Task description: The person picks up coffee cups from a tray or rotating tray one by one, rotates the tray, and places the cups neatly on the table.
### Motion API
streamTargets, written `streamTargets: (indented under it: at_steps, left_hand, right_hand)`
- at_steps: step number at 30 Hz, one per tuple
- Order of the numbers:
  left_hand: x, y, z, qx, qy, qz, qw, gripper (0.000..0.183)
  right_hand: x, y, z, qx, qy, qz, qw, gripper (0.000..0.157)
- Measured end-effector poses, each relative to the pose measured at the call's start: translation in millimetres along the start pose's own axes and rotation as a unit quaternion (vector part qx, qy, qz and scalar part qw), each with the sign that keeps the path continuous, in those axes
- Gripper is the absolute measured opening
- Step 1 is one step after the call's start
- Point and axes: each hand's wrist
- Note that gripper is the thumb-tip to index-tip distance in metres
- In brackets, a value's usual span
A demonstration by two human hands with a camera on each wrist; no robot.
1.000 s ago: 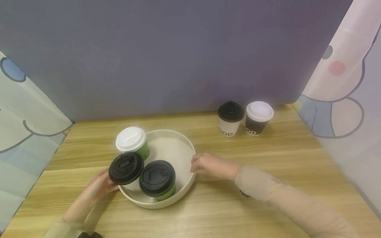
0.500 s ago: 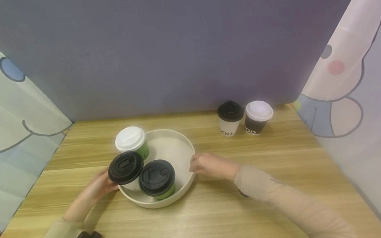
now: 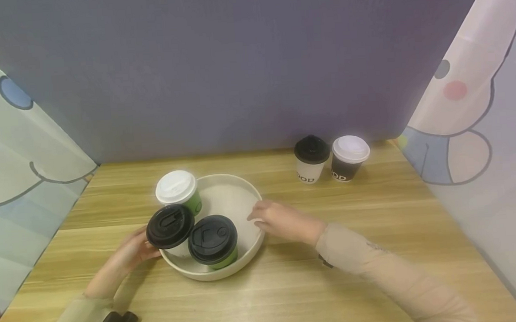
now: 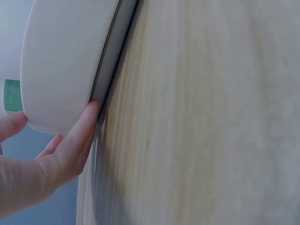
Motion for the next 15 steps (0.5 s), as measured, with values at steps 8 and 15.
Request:
streamTargets:
  at_steps: [8, 15]
  left_hand:
    - [-0.5, -0.6, 0.3, -0.003, 0.002, 0.001, 1.0000, 0.052]
    - [-0.5, -0.2, 0.9, -0.001, -0.001, 0.001, 1.0000, 0.049]
  right_hand:
    - [-11.8, -8.5, -6.9, 0.001, 0.013, 0.010, 1.000, 0.023]
    - [-19.3, -17.9, -14.0, -0.003, 0.022, 0.029, 0.999, 0.027]
Point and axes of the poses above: each hand's wrist, its own z-axis away from the middle knuckle, its own x-axis out of the palm, y = z × x, and after that the axes turned 12 degrees about z, right-handed
